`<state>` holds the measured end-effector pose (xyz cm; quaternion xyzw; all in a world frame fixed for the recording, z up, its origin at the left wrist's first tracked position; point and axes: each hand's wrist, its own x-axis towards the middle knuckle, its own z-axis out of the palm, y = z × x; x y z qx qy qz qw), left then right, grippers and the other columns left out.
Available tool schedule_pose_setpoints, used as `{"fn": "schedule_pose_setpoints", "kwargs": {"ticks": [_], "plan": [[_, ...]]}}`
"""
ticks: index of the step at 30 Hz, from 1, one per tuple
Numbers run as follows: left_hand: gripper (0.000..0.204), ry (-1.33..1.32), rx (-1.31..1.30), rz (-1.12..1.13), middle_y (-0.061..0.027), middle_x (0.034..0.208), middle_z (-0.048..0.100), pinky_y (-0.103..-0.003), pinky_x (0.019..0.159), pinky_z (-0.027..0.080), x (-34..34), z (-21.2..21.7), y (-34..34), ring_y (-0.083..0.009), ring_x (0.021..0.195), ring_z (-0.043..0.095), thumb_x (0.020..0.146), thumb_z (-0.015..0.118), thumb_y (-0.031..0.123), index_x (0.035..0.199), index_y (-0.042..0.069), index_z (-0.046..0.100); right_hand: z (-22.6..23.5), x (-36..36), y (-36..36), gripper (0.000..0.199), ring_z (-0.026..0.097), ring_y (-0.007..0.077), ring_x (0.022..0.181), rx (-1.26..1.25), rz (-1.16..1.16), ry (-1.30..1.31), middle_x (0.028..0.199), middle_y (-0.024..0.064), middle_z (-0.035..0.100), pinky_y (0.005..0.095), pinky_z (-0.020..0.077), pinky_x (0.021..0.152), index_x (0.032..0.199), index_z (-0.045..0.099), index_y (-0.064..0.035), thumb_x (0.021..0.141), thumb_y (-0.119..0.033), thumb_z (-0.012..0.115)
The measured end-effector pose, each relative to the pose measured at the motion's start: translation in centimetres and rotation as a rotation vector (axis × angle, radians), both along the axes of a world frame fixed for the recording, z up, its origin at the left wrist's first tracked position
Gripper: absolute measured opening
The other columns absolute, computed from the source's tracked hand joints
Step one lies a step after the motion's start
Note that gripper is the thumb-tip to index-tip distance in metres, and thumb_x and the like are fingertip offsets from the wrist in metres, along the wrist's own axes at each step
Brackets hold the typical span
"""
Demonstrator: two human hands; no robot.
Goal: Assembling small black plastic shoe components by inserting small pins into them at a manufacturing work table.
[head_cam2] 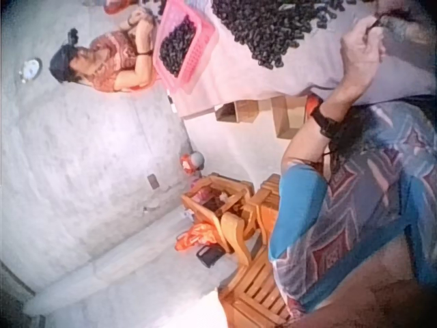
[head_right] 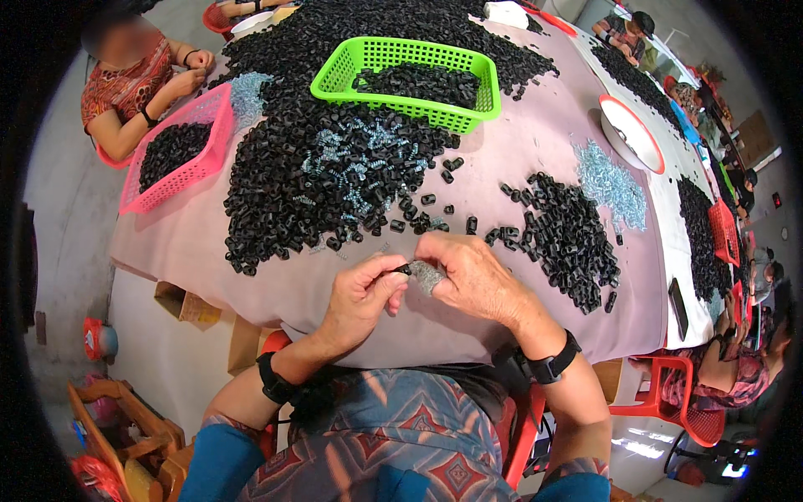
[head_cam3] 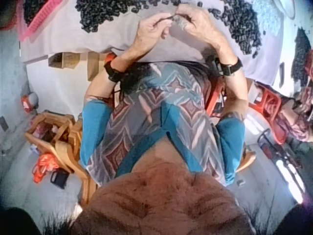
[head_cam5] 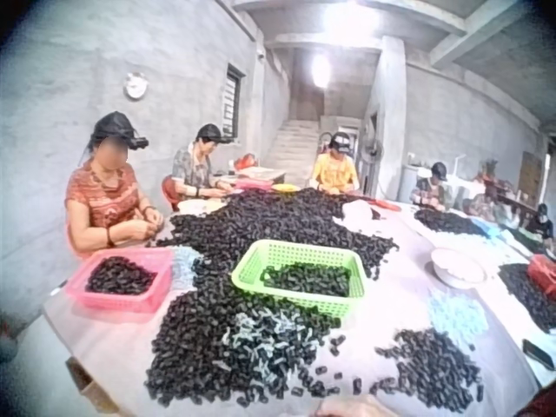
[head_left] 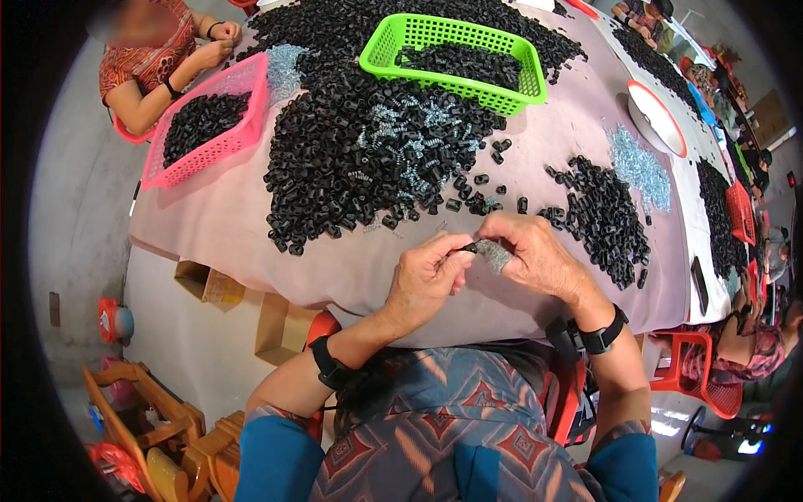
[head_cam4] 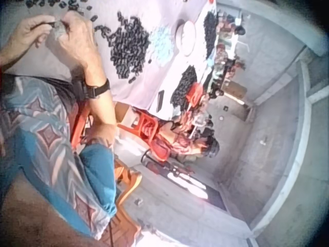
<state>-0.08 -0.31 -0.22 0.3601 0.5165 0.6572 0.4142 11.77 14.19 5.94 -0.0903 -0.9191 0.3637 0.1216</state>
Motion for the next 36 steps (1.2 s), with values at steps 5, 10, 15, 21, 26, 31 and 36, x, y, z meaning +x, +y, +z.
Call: {"fn": "schedule_pose_setpoints", "kwargs": {"ticks": [5,10,15,21,26,31,36], "plan": [[0.022,0.040,-0.022,-0.094,-0.0044,0.079,0.055,-0.022,0.056,0.048,0.0,0.4,-0.2,-0.0081,0.064,0.053,0.092,0.052,0.002,0.112,-0.003,0.057,-0.2,0.6,0.3,0.020,0.056,0.0399,0.073,0.164,0.144,-0.077,0.075,0.0180,0.056,0.0451,0.0454,0.064,0.087,0.050,-0.0004,0.068,-0.006,0.055],[0.022,0.010,-0.042,-0.141,-0.0036,0.079,0.055,-0.022,0.055,0.047,0.2,0.5,-0.3,-0.0079,0.064,0.054,0.092,0.051,0.002,0.113,-0.003,0.057,-0.3,1.3,-0.5,0.020,0.055,0.0409,0.075,0.236,0.121,-0.088,0.075,0.0200,0.054,0.0461,0.0452,0.064,0.086,0.049,0.0003,0.068,-0.007,0.053],[0.019,0.385,-0.007,-0.044,-0.0041,0.076,0.054,-0.022,0.053,0.047,0.9,1.1,-0.5,-0.0083,0.060,0.054,0.091,0.052,0.001,0.109,-0.004,0.058,-0.9,1.7,-0.9,0.020,0.055,0.0419,0.075,0.119,0.092,-0.102,0.075,0.0215,0.054,0.0462,0.0451,0.064,0.088,0.048,0.0011,0.070,-0.006,0.053],[0.017,0.579,0.059,0.093,-0.0111,0.076,0.054,-0.029,0.050,0.046,1.4,1.0,0.0,-0.0161,0.055,0.058,0.087,0.055,0.000,0.103,-0.003,0.058,-1.5,2.1,-1.2,0.018,0.054,0.0448,0.076,0.021,0.014,-0.063,0.077,0.0242,0.055,0.0474,0.0447,0.065,0.087,0.048,0.0024,0.071,-0.005,0.050],[0.017,0.073,-0.006,-0.089,-0.0049,0.079,0.055,-0.024,0.051,0.047,1.2,0.0,0.0,-0.0110,0.061,0.058,0.089,0.056,0.003,0.104,-0.001,0.059,-0.3,2.7,-0.7,0.014,0.057,0.0398,0.070,-0.066,0.002,-0.127,0.076,0.0230,0.057,0.0433,0.0454,0.062,0.086,0.053,0.0012,0.079,-0.010,0.049],[0.018,-0.001,-0.025,-0.251,-0.0061,0.090,0.054,-0.023,0.063,0.048,0.5,1.7,-0.2,-0.0113,0.074,0.057,0.090,0.054,0.001,0.108,-0.002,0.059,1.1,3.8,-0.4,0.029,0.047,0.0038,0.060,-0.642,-0.034,-0.404,0.066,-0.0058,0.051,0.0206,0.0381,0.050,0.084,0.058,-0.0079,0.089,-0.035,0.053],[0.019,0.291,0.192,-0.207,-0.0067,0.106,0.047,-0.026,0.084,0.043,0.6,0.8,-0.1,-0.0144,0.097,0.051,0.088,0.058,0.001,0.106,-0.002,0.061,-0.5,4.1,-0.9,0.036,0.041,0.0020,0.056,-1.001,-0.114,-0.521,0.069,-0.0069,0.050,0.0174,0.0351,0.048,0.113,0.064,-0.0152,0.085,-0.037,0.059]]}}
